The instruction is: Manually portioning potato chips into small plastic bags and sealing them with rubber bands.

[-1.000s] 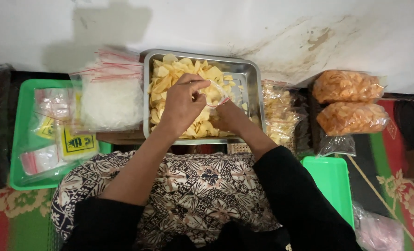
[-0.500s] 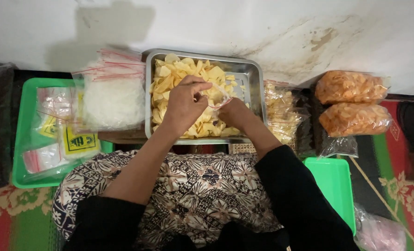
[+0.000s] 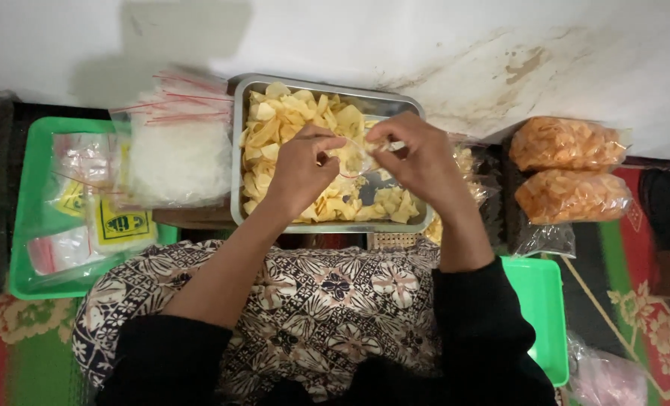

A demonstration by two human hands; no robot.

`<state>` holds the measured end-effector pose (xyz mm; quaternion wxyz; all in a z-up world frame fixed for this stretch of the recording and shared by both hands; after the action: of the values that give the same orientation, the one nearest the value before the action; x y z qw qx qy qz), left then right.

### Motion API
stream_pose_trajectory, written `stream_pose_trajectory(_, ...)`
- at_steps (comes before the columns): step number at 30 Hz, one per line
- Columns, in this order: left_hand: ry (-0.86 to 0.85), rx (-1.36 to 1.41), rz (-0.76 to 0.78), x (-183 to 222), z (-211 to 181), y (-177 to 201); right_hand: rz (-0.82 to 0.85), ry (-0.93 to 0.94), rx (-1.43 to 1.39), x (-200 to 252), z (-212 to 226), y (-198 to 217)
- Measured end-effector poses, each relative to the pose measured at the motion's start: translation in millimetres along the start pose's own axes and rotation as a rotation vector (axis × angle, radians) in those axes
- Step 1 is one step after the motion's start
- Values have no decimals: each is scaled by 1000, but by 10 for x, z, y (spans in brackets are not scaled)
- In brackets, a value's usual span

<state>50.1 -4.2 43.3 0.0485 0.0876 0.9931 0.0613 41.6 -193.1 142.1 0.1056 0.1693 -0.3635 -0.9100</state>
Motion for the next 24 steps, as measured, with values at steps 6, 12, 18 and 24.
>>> stream_pose_trajectory(6,54,83,17,9,-78,31,50,81,20,5,331,-143)
stream_pose_trajectory(12,75,65,22,31,-195,70,78,127,25,21,444,-112)
stream_pose_trajectory(18,70,101,9,20,-181,78,21,125,-52,-38,113,-62)
stream_pose_trajectory(24,39,96,-41,-11,-190,151,158,-104,376,11,-981,-75)
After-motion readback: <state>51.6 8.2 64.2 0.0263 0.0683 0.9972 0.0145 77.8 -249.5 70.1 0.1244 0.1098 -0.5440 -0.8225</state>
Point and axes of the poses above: each hand's wrist, its own x-axis away from the middle knuckle, its own y-axis out of the back of the hand, z = x × y, the point moved 3 cm from there along -x, towards the middle knuckle
